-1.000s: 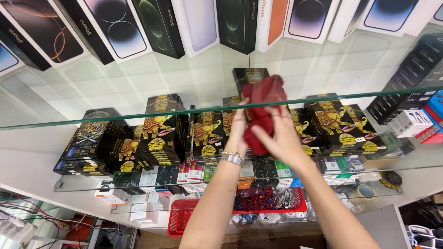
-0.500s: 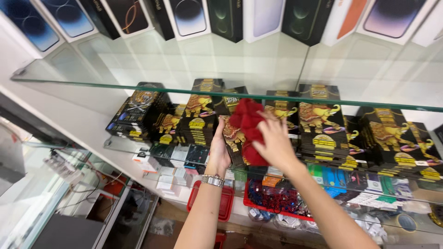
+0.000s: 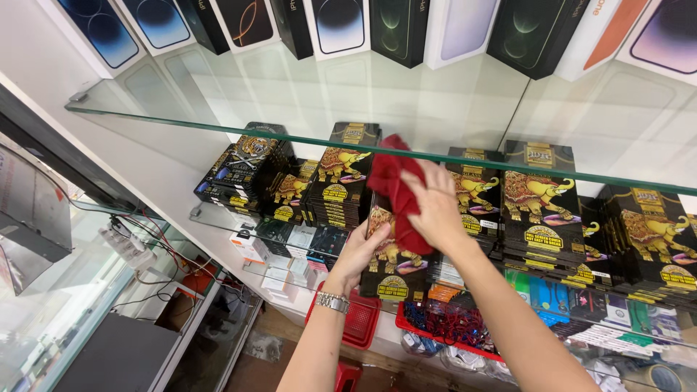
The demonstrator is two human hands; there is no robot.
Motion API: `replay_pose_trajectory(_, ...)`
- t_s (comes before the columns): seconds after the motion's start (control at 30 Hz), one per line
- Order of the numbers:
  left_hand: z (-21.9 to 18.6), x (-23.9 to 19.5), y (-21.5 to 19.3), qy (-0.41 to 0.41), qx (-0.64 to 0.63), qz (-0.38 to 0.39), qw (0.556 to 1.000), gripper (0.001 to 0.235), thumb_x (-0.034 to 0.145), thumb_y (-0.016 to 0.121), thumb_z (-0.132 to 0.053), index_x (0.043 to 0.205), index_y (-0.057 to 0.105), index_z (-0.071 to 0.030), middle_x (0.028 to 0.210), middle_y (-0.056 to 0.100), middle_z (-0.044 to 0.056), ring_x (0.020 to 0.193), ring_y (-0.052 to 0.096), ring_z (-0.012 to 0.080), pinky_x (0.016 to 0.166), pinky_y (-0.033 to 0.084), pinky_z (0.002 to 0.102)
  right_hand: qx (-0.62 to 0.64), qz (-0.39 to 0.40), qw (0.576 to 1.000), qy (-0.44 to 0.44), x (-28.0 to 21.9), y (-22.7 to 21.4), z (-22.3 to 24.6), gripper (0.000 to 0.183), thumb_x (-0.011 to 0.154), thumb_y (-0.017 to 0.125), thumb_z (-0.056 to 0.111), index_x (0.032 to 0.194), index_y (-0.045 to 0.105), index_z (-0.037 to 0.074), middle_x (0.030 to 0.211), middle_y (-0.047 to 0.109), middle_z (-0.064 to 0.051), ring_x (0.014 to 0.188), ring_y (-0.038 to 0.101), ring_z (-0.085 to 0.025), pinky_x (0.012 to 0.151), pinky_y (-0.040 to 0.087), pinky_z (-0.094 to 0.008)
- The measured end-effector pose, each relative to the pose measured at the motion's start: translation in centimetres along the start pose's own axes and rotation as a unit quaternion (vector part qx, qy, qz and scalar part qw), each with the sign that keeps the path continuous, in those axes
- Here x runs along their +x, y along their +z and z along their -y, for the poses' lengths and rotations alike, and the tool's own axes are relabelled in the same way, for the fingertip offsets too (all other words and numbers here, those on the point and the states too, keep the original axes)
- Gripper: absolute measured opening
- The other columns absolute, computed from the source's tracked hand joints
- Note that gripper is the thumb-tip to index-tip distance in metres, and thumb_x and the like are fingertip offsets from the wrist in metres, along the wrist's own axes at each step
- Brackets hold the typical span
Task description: The person wipes the surfaces of multiple small product boxes on a glass shelf using a red cloth. They handle the boxes one at a time, wiping each and then placing it back on the shelf.
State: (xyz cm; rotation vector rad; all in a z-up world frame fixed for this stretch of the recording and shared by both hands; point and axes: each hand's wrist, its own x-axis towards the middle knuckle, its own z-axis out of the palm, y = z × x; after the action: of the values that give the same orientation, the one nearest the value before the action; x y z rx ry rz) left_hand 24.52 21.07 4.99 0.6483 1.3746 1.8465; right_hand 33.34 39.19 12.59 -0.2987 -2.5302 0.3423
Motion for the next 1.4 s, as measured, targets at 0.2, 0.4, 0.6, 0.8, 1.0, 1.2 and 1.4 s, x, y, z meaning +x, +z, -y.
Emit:
replay_pose_trajectory(0.2,-1.0,0.1,-1.0,0.098,0.156,0.028,0.982,0.033,0.096,0.070,-0.020,0.122,0.068,0.000,0.112,0.076,0.006,0.097,0.069,0.0087,0.088,0.056,0.027,0.139,-0.086,0.986,0.044,1.4,-0.8,-0.5,0.046,0.101,0.063,0.035,0.138,0.057,0.007,0.146,0.052,-0.021,0.139,0.045,-0.042,0.115,0.036,-0.050)
replay_pose_trajectory(0.4,-1.9,-0.2,-0.5,0.091,0.109,-0.006,0.990,0.027,0.095,0.071,-0.016,0.115,0.069,0.002,0.105,0.076,0.007,0.090,0.070,0.0086,0.082,0.058,0.027,0.166,-0.064,0.979,0.104,0.1,-1.6,-1.4,0.054,0.101,0.056,0.044,0.141,0.055,0.008,0.142,0.056,-0.018,0.134,0.050,-0.039,0.113,0.041,-0.046)
replay_pose_trajectory(0.6,-1.5,0.8,1.6,0.103,0.127,0.009,0.987,0.029,0.098,0.068,-0.019,0.117,0.069,0.003,0.103,0.076,0.007,0.089,0.068,0.0088,0.080,0.057,0.027,0.101,-0.157,0.982,-0.010,-0.7,-1.0,-2.0,0.058,0.092,0.069,0.026,0.145,0.055,0.006,0.144,0.053,-0.025,0.135,0.048,-0.044,0.112,0.038,-0.047)
replay_pose_trajectory(0.8,-1.8,1.2,2.3,0.069,0.052,-0.022,0.996,0.030,0.096,0.069,-0.021,0.117,0.069,0.001,0.106,0.076,0.006,0.093,0.071,0.0106,0.084,0.058,0.027,0.493,-0.161,0.807,0.283,0.4,1.5,-3.8,0.062,0.097,0.066,0.040,0.146,0.049,0.005,0.145,0.060,-0.010,0.132,0.058,-0.025,0.111,0.045,-0.038)
replay_pose_trajectory(1.0,-2.9,2.2,2.8,0.139,-0.016,-0.122,0.983,0.035,0.099,0.066,-0.024,0.124,0.066,0.001,0.113,0.074,0.009,0.095,0.071,0.0123,0.084,0.057,0.029,0.540,-0.056,0.791,0.280,-3.2,4.0,-1.7,0.065,0.094,0.066,0.044,0.145,0.050,0.005,0.146,0.060,-0.009,0.129,0.057,-0.020,0.109,0.042,-0.035)
replay_pose_trajectory(1.2,-4.0,2.0,1.5,0.154,-0.126,-0.184,0.963,0.042,0.099,0.063,-0.030,0.128,0.062,0.000,0.117,0.074,0.010,0.099,0.073,0.0171,0.085,0.059,0.032,0.218,0.094,0.939,0.248,-5.0,-0.9,0.7,0.061,0.095,0.060,0.045,0.142,0.056,0.007,0.141,0.062,-0.015,0.132,0.062,-0.028,0.115,0.045,-0.038)
replay_pose_trajectory(1.4,-2.6,2.6,3.7,0.079,-0.195,-0.130,0.969,0.062,0.102,0.040,-0.056,0.137,0.063,-0.010,0.128,0.074,0.000,0.117,0.068,0.0090,0.098,0.049,0.024,0.052,0.051,0.997,-0.001,-4.4,0.5,5.4,0.056,0.102,0.058,0.038,0.150,0.051,0.011,0.169,0.013,-0.017,0.154,0.008,-0.043,0.119,0.014,-0.059)
